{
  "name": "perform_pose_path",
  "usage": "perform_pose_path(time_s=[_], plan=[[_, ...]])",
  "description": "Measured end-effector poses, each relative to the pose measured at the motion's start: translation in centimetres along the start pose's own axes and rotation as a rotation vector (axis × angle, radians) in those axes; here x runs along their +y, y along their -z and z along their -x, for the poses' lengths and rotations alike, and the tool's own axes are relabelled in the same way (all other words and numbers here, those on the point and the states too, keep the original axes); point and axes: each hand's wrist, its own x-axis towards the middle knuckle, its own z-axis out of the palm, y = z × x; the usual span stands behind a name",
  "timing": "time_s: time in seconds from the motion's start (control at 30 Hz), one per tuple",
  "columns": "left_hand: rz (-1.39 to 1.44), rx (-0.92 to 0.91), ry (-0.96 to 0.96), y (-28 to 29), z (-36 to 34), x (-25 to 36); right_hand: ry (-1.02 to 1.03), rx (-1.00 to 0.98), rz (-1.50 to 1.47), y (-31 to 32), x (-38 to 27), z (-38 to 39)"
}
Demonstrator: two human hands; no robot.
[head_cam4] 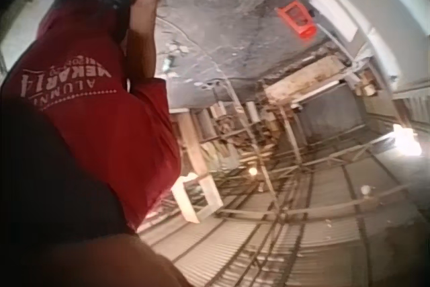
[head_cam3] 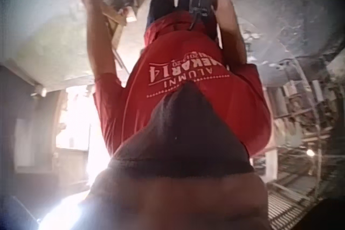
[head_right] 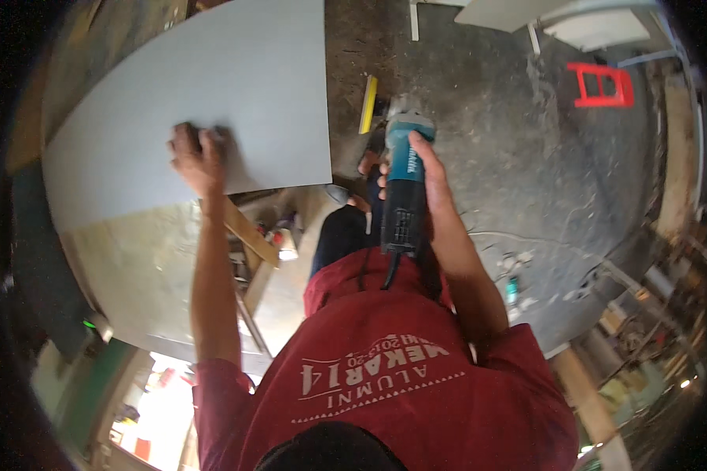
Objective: The person sands the edges of a wooden board using a sanding block, turns the board around, and sands the edges with a rotary power sander.
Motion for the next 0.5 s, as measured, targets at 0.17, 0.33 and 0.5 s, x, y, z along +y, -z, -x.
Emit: perform_pose_path(time_s=[0.17,0.33,0.5], plan=[[0.178,-0.260,-0.533,-1.7,3.6,18.0,0.166,0.118,-0.101,4.1,-0.5,2.8],[0.102,-0.169,-0.487,-4.6,0.0,20.9,0.251,0.208,-0.139,6.5,-0.5,3.3],[-0.022,-0.211,-0.444,-5.2,-3.8,23.1,0.322,0.238,-0.211,7.2,-1.9,2.5]])
